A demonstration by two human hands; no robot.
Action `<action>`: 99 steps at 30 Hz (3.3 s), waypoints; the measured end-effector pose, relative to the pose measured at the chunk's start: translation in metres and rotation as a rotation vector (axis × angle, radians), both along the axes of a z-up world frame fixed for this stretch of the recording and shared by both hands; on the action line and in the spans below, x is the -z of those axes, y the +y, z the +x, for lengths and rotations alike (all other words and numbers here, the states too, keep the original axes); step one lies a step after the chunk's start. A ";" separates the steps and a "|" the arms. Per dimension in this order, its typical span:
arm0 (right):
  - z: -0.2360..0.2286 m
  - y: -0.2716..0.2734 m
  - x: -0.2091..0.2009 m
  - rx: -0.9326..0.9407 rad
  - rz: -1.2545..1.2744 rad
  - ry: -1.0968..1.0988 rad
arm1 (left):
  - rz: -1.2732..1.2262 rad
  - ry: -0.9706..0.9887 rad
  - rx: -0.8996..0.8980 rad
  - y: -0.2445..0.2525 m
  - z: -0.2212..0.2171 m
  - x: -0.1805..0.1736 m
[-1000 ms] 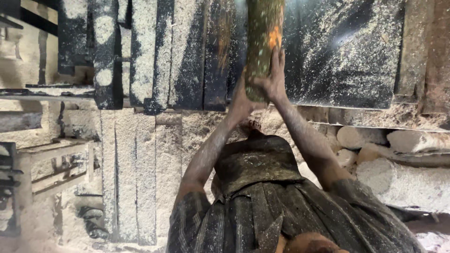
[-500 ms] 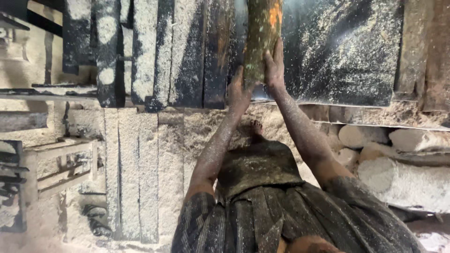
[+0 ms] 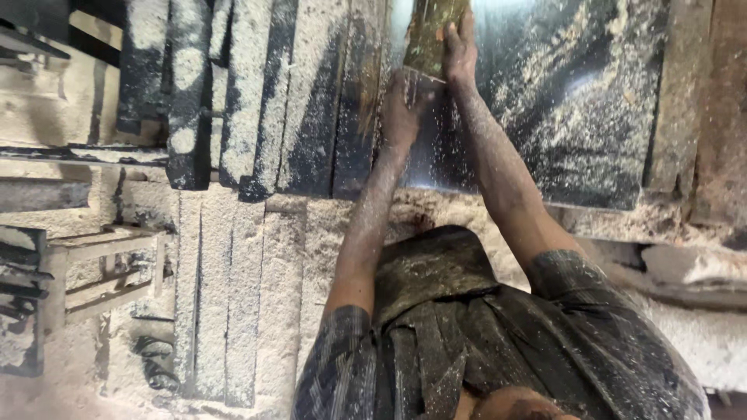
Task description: The person saws multiple wooden logs by feeding them through a circular table saw.
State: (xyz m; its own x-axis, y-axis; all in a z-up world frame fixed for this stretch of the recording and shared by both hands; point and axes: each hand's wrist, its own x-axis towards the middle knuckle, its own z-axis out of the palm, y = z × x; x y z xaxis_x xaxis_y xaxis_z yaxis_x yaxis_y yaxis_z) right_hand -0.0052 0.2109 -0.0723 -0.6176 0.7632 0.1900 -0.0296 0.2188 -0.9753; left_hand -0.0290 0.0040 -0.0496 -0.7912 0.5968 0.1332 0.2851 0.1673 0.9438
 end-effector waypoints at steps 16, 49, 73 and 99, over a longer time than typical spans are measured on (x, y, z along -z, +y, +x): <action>0.116 0.113 -0.059 0.180 -0.279 -0.334 | -0.888 0.264 0.319 -0.213 0.153 0.003; 0.175 -0.349 -0.072 -0.047 0.109 -0.560 | -0.045 0.013 0.040 -0.309 0.168 -0.091; 0.119 -0.291 -0.094 0.024 -0.235 -0.308 | -0.214 0.094 -0.145 -0.161 0.068 -0.049; 0.372 -0.088 -0.118 0.518 0.270 -0.362 | 0.182 0.355 -0.175 -0.070 -0.034 0.001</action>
